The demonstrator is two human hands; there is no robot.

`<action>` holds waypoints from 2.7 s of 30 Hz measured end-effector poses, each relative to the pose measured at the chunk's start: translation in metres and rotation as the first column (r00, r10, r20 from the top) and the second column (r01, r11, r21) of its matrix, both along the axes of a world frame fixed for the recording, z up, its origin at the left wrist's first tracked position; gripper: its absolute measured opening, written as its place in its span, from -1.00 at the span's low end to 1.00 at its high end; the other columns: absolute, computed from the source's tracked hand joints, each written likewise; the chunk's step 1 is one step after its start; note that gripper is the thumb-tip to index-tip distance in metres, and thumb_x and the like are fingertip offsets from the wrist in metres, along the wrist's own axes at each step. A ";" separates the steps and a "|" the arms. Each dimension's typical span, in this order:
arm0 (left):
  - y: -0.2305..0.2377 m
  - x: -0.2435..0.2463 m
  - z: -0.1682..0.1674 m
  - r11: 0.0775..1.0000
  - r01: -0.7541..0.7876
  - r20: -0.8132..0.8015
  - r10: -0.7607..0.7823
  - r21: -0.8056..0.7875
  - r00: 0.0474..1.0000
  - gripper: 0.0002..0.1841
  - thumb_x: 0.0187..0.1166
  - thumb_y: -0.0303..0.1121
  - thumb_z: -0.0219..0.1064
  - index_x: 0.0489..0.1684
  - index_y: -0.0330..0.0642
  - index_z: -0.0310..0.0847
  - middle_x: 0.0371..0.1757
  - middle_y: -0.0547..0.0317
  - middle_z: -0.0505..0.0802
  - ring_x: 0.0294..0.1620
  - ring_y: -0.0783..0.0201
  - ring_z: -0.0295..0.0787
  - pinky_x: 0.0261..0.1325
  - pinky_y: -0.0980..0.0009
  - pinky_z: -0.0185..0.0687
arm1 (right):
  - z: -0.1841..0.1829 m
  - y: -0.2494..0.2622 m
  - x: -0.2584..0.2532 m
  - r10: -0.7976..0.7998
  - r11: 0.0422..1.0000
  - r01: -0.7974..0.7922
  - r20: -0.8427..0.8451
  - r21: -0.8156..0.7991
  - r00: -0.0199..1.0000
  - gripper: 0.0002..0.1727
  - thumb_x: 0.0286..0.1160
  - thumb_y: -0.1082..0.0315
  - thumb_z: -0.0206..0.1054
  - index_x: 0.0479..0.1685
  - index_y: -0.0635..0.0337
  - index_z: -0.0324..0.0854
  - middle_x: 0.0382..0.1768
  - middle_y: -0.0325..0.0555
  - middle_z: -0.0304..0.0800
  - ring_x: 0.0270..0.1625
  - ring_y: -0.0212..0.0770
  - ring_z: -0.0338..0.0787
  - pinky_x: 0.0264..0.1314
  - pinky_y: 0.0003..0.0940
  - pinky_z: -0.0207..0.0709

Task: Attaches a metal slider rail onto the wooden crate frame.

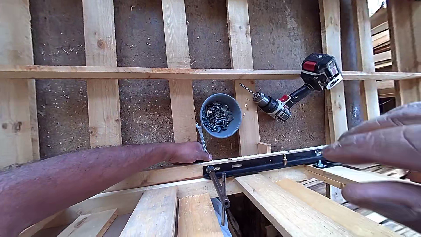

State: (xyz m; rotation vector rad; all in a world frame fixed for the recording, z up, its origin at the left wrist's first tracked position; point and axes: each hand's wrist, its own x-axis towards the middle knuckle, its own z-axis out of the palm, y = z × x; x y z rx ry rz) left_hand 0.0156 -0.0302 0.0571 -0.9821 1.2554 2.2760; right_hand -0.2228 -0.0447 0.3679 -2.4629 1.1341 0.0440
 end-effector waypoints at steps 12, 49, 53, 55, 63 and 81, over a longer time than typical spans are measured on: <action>0.000 0.001 -0.003 0.999 0.038 0.002 -0.038 -0.023 0.999 -0.54 0.78 0.05 0.14 -0.32 -0.17 0.61 -0.45 0.18 0.71 -0.45 0.35 0.64 -0.31 0.29 0.59 | -0.140 -0.072 0.031 -0.139 0.888 0.355 -0.566 0.293 0.813 -0.54 0.72 0.05 0.25 0.49 0.02 0.51 0.22 -0.05 0.72 0.17 0.01 0.80 0.12 0.10 0.71; -0.004 0.009 -0.009 0.999 0.037 -0.127 -0.033 0.032 0.991 -0.69 0.71 -0.24 0.21 -0.47 -0.17 0.65 -0.56 0.23 0.69 -0.58 0.44 0.54 -0.48 0.44 0.43 | -0.211 -0.147 0.068 -0.115 0.993 0.102 -0.310 -0.057 0.944 -0.53 0.79 0.05 0.06 0.27 0.27 0.58 0.09 0.21 0.73 0.09 0.27 0.81 -0.06 0.31 0.65; -0.003 0.009 -0.013 0.995 0.015 -0.149 0.000 0.097 0.989 -0.72 0.69 -0.27 0.22 -0.44 -0.19 0.66 -0.52 0.20 0.72 -0.55 0.42 0.58 -0.47 0.44 0.46 | -0.222 -0.064 0.062 0.367 0.918 -0.288 -0.305 0.273 0.879 -0.81 0.71 0.25 0.15 -0.09 0.04 0.68 -0.17 -0.07 0.77 -0.09 0.02 0.83 -0.23 0.02 0.67; -0.003 0.009 -0.013 0.995 0.020 -0.139 -0.007 0.096 0.990 -0.72 0.69 -0.27 0.21 -0.42 -0.19 0.66 -0.50 0.18 0.72 -0.54 0.41 0.58 -0.46 0.42 0.46 | -0.226 -0.049 0.059 0.291 0.872 -0.086 -0.369 0.482 0.883 -0.69 0.81 0.11 0.11 0.23 0.02 0.65 -0.03 -0.11 0.79 0.01 -0.05 0.84 -0.03 0.00 0.73; -0.003 0.009 -0.010 0.997 0.012 -0.149 0.000 0.082 0.989 -0.74 0.70 -0.28 0.20 -0.39 -0.18 0.67 -0.47 0.19 0.75 -0.49 0.42 0.62 -0.43 0.42 0.49 | -0.280 -0.045 0.076 -0.463 0.234 0.464 -0.322 0.854 0.826 -0.53 0.81 -0.05 0.16 0.19 0.22 0.58 -0.13 -0.01 0.86 -0.26 -0.14 0.87 -0.20 -0.19 0.76; -0.065 0.032 0.266 0.399 0.580 0.571 -0.157 -0.710 0.806 -0.68 0.75 0.11 0.13 -0.08 0.21 0.72 -0.44 0.47 0.70 -0.49 0.48 0.64 -0.46 0.38 0.61 | -0.287 -0.066 0.081 -0.282 0.276 0.310 -0.232 0.910 0.931 -0.72 0.78 0.22 0.25 0.10 0.30 0.56 -0.37 0.05 0.86 -0.44 -0.13 0.90 -0.32 -0.24 0.83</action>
